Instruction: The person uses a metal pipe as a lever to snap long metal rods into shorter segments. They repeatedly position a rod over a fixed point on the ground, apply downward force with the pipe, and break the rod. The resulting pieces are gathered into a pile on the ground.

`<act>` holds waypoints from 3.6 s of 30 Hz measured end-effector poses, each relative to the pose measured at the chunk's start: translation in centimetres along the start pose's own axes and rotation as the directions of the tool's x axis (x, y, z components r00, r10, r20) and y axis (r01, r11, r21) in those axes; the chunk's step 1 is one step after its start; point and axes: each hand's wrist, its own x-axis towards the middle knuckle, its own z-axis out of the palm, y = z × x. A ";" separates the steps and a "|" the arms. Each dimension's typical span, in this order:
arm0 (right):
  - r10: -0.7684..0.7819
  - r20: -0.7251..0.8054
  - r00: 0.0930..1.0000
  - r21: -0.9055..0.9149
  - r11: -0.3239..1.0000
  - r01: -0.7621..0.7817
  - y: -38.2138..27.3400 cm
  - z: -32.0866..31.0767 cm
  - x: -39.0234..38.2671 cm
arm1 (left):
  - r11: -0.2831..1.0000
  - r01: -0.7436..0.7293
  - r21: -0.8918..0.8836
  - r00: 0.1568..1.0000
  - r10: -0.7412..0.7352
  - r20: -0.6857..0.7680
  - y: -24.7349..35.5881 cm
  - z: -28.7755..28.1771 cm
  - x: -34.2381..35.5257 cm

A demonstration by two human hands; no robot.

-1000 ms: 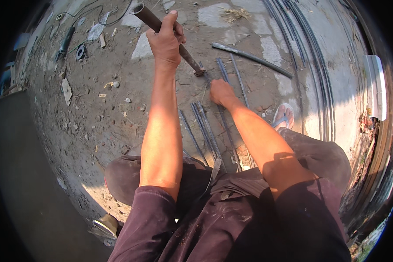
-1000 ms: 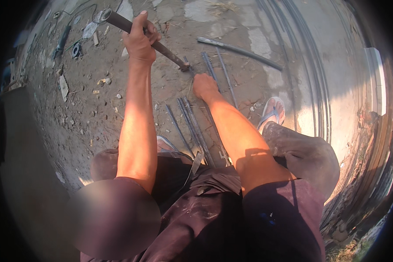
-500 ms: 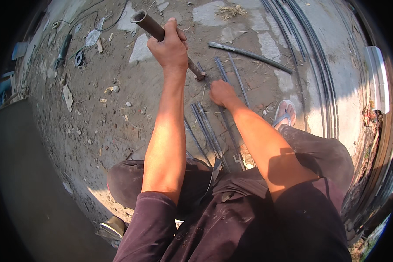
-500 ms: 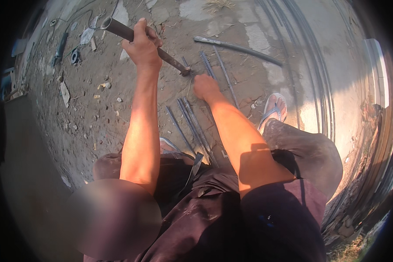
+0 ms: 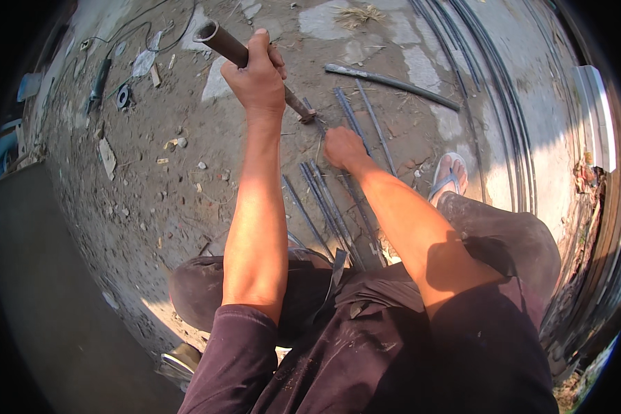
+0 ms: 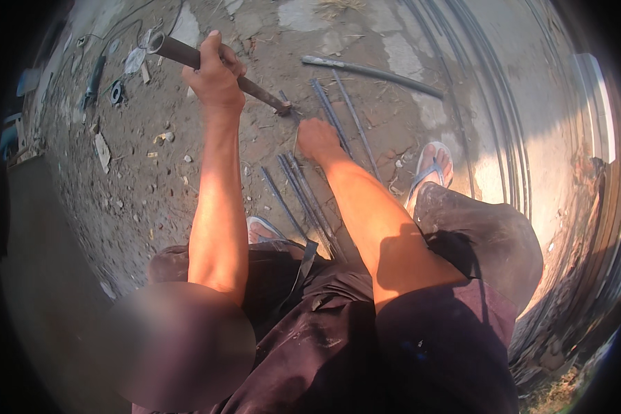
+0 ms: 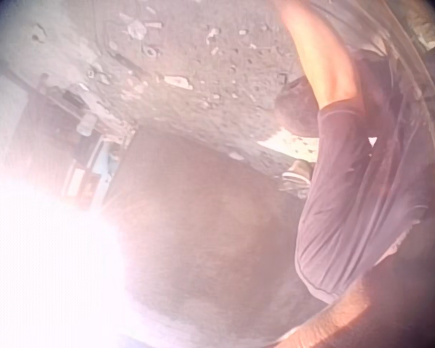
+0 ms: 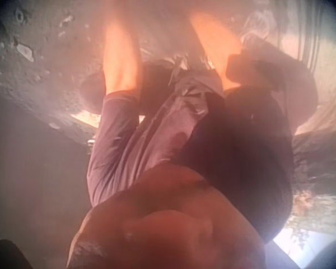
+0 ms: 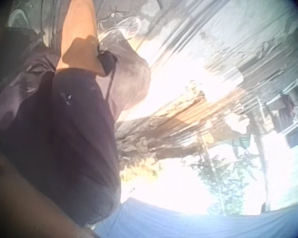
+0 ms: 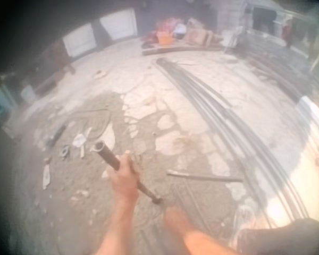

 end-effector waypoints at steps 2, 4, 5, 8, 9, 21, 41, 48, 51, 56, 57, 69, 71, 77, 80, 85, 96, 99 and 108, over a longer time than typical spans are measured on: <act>0.022 0.008 1.000 0.030 0.999 -0.022 0.1 -0.1 -0.2 | 1.000 -0.004 0.005 1.000 0.004 0.016 0.0 -0.2 -0.2; 0.027 -0.020 0.999 0.036 0.999 -0.026 0.5 -0.1 0.0 | 0.999 0.018 -0.034 0.997 -0.015 0.074 -0.2 -0.3 0.0; 0.013 -0.049 0.999 0.028 1.000 -0.012 0.8 0.5 0.4 | 0.999 0.031 -0.033 0.998 -0.029 0.051 -0.3 -0.4 0.2; 0.017 -0.046 0.999 0.000 1.000 -0.017 0.7 0.8 0.5 | 0.999 0.041 -0.009 0.999 -0.041 -0.004 -0.5 -0.5 0.2; 0.023 -0.030 0.999 -0.004 1.000 -0.023 0.4 0.9 0.4 | 1.000 0.022 0.017 1.000 -0.022 -0.006 -0.4 -0.1 -0.3; 0.000 -0.094 0.996 -0.006 1.000 0.000 0.3 0.9 0.0 | 0.997 -0.056 0.058 0.997 0.052 0.054 -0.7 0.1 -0.6; 0.009 -0.060 0.998 0.027 1.000 -0.008 0.2 1.5 0.7 | 0.999 -0.039 0.034 0.999 0.038 0.021 -0.8 -0.4 0.2; 0.036 -0.052 0.998 0.036 0.999 -0.034 0.2 0.8 1.0 | 0.990 -0.004 0.143 0.934 -0.048 0.355 1.0 1.1 1.8; 0.066 -0.010 0.998 0.011 0.998 -0.066 0.1 0.4 1.1 | 0.997 -0.006 0.071 0.956 -0.015 0.294 3.9 0.7 3.2; 0.063 0.115 0.991 -0.056 0.997 -0.057 -0.5 -1.1 3.3 | 0.795 -0.431 0.427 0.888 0.457 0.045 2.5 0.4 4.7; 0.056 0.152 0.987 -0.094 0.995 -0.042 -0.5 -0.7 3.8 | 0.428 -0.565 0.705 0.668 0.739 0.086 1.0 0.3 5.4; 0.161 0.219 0.962 -0.321 0.943 -0.085 2.7 -18.5 5.0 | 0.943 -0.206 0.261 0.974 0.222 -0.033 3.0 -1.4 4.1; 0.120 -0.054 0.991 -0.154 0.980 -0.127 5.0 -25.7 5.0 | 0.957 -0.185 0.223 0.979 0.199 -0.043 2.9 -1.0 4.2; 0.128 -0.352 0.927 -0.315 0.916 -0.246 2.0 -41.0 -0.8 | 0.948 -0.219 0.229 0.973 0.229 -0.016 4.0 -0.5 4.2; -0.180 -0.272 0.945 -0.620 0.784 -0.029 6.3 -39.7 3.1 | 0.963 -0.165 0.211 0.986 0.169 0.000 4.0 -1.5 4.9; -0.004 -0.181 0.983 -0.380 0.923 -0.067 3.7 -30.1 4.7 | 0.971 -0.093 0.222 0.995 0.084 0.049 4.4 -2.3 4.5; -0.183 -0.189 0.965 -0.293 0.948 0.122 12.9 -12.1 12.6 | 0.965 -0.022 0.262 0.987 0.063 -0.150 5.9 0.5 4.1; -0.238 -0.368 0.899 -0.170 0.968 0.186 12.5 -14.2 14.0 | 0.964 -0.074 0.257 0.980 0.118 -0.162 4.8 1.1 4.7; -0.066 -0.668 0.741 0.505 0.691 0.517 -5.3 -29.7 20.6 | 0.950 -0.116 0.290 0.992 0.124 -0.008 6.0 2.5 4.9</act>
